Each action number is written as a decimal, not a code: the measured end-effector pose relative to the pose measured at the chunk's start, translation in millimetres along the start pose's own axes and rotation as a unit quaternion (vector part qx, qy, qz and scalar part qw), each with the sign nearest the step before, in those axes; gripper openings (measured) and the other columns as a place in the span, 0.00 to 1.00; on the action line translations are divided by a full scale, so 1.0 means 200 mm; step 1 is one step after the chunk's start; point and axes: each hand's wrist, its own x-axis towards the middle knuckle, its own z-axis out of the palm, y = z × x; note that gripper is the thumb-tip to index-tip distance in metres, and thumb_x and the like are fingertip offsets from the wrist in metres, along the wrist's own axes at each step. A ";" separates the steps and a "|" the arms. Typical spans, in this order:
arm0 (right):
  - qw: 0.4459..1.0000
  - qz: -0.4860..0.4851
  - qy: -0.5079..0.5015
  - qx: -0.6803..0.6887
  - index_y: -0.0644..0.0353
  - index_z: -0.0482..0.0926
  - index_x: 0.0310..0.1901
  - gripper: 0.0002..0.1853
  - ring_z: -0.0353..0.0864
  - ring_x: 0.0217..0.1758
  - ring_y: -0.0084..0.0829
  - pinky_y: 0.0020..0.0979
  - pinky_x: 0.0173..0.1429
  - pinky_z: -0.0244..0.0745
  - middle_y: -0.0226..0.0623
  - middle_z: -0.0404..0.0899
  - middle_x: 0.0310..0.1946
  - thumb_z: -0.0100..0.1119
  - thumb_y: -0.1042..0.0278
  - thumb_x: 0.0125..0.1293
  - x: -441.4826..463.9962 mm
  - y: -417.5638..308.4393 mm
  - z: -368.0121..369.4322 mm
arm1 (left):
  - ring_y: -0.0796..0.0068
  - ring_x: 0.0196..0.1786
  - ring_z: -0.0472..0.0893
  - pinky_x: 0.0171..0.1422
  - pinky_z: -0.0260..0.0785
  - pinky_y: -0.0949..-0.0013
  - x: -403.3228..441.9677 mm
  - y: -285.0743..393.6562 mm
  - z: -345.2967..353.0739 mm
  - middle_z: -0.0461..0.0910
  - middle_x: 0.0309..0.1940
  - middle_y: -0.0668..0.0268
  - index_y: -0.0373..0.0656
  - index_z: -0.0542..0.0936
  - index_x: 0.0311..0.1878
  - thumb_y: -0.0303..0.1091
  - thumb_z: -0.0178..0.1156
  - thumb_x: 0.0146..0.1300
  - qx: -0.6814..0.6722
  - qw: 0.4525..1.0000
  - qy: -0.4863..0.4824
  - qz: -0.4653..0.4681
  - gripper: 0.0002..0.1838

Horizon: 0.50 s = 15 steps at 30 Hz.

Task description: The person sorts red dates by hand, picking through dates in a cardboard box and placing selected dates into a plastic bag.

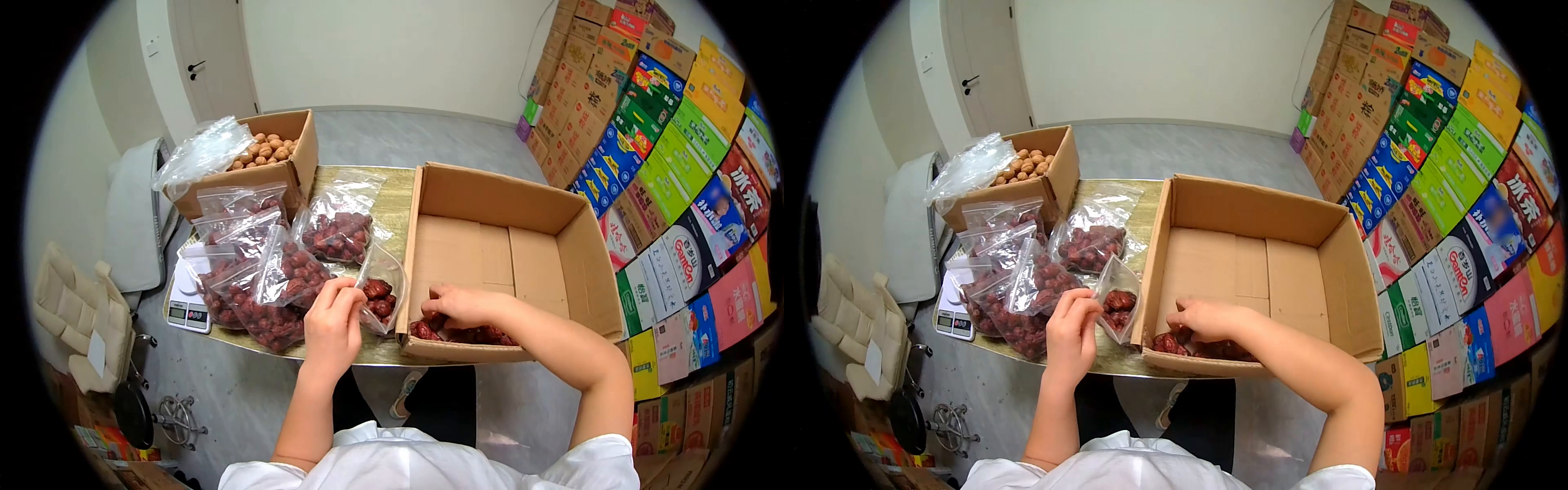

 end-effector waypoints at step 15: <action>0.999 0.006 0.018 -0.033 0.50 0.79 0.52 0.21 0.74 0.59 0.51 0.46 0.62 0.73 0.48 0.72 0.53 0.70 0.70 0.55 0.00 -0.02 0.01 | 0.52 0.41 0.82 0.45 0.75 0.58 0.00 0.01 0.01 0.79 0.42 0.55 0.36 0.78 0.38 0.17 0.60 0.58 -0.004 1.000 -0.002 0.004 0.06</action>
